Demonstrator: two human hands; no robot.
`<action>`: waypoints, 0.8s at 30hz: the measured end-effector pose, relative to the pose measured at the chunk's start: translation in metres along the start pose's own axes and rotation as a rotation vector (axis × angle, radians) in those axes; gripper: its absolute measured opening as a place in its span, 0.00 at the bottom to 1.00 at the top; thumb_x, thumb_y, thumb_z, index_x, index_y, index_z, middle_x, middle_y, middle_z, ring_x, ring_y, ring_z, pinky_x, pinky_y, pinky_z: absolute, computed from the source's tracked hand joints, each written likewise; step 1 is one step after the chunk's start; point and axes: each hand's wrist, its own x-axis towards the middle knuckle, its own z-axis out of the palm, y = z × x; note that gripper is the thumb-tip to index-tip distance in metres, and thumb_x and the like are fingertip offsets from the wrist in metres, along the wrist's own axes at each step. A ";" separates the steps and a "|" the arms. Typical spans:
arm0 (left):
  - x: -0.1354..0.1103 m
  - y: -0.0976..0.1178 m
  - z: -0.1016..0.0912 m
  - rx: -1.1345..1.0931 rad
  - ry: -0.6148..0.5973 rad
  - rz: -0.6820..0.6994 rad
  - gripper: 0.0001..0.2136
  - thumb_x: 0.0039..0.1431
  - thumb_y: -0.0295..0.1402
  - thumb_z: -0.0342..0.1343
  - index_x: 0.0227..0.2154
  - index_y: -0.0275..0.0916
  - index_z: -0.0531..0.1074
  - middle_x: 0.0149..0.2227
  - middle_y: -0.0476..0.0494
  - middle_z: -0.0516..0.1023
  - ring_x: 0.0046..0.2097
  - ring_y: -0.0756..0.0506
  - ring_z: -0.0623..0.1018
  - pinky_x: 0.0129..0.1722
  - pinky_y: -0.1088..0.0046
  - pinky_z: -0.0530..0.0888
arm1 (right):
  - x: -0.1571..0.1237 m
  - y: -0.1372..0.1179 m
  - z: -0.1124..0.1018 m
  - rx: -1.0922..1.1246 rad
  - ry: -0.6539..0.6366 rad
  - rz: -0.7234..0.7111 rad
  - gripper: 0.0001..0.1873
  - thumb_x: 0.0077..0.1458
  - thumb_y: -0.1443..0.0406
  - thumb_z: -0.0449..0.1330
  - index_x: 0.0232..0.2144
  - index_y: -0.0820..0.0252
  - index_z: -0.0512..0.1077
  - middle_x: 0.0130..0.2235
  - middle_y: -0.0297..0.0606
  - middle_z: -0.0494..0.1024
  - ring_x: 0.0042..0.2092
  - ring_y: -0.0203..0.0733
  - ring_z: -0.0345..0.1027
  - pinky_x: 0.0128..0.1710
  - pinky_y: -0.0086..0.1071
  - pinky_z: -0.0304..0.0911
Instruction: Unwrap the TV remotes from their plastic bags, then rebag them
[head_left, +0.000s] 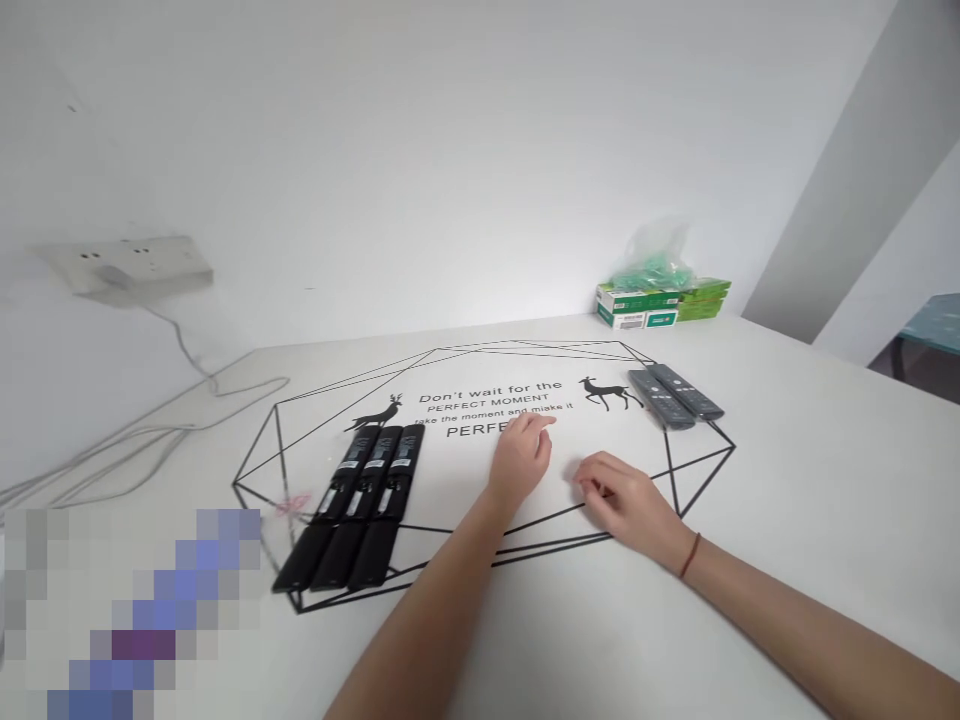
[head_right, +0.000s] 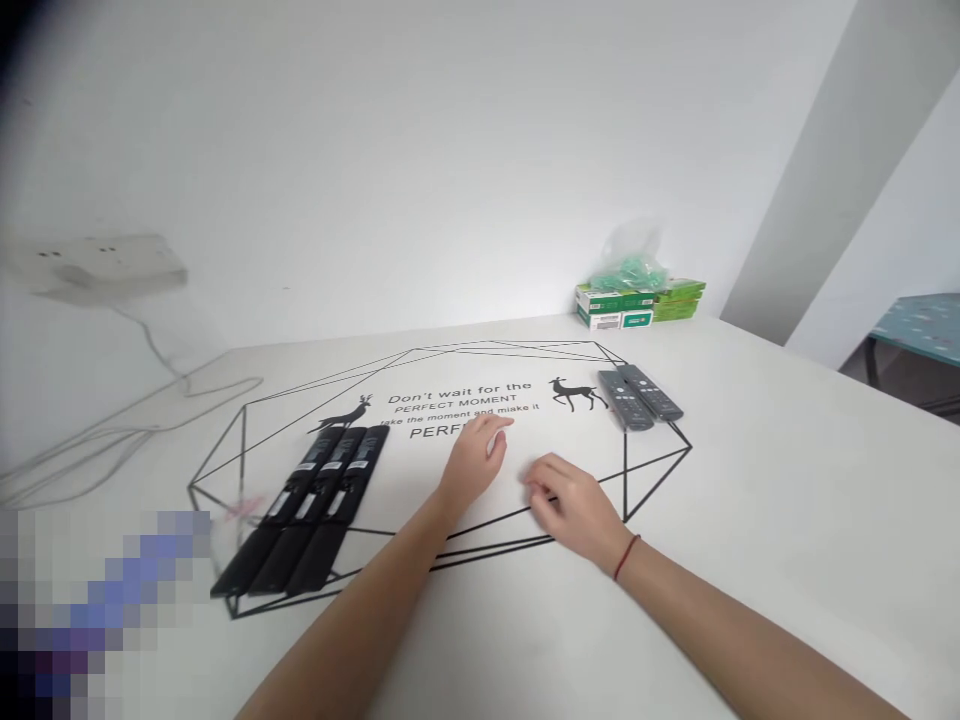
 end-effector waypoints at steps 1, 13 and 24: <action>-0.008 0.000 -0.013 -0.009 0.028 0.010 0.15 0.59 0.25 0.43 0.43 0.42 0.72 0.41 0.43 0.75 0.45 0.45 0.73 0.49 0.65 0.69 | -0.001 -0.004 0.007 -0.034 -0.053 -0.084 0.11 0.55 0.72 0.49 0.33 0.57 0.70 0.35 0.39 0.74 0.34 0.41 0.67 0.33 0.35 0.65; -0.042 -0.038 -0.164 -0.028 0.592 -0.506 0.12 0.57 0.34 0.46 0.36 0.40 0.73 0.36 0.45 0.78 0.33 0.49 0.75 0.34 0.73 0.70 | 0.051 -0.133 0.146 -0.051 -0.227 -0.246 0.31 0.50 0.55 0.60 0.53 0.62 0.61 0.56 0.49 0.67 0.53 0.53 0.61 0.48 0.46 0.60; -0.050 -0.033 -0.154 0.473 -0.160 -0.768 0.15 0.58 0.38 0.44 0.37 0.39 0.74 0.38 0.36 0.79 0.41 0.38 0.77 0.38 0.65 0.69 | 0.049 -0.126 0.146 -0.245 -0.247 -0.323 0.24 0.48 0.56 0.58 0.46 0.63 0.68 0.41 0.45 0.72 0.39 0.48 0.63 0.36 0.39 0.57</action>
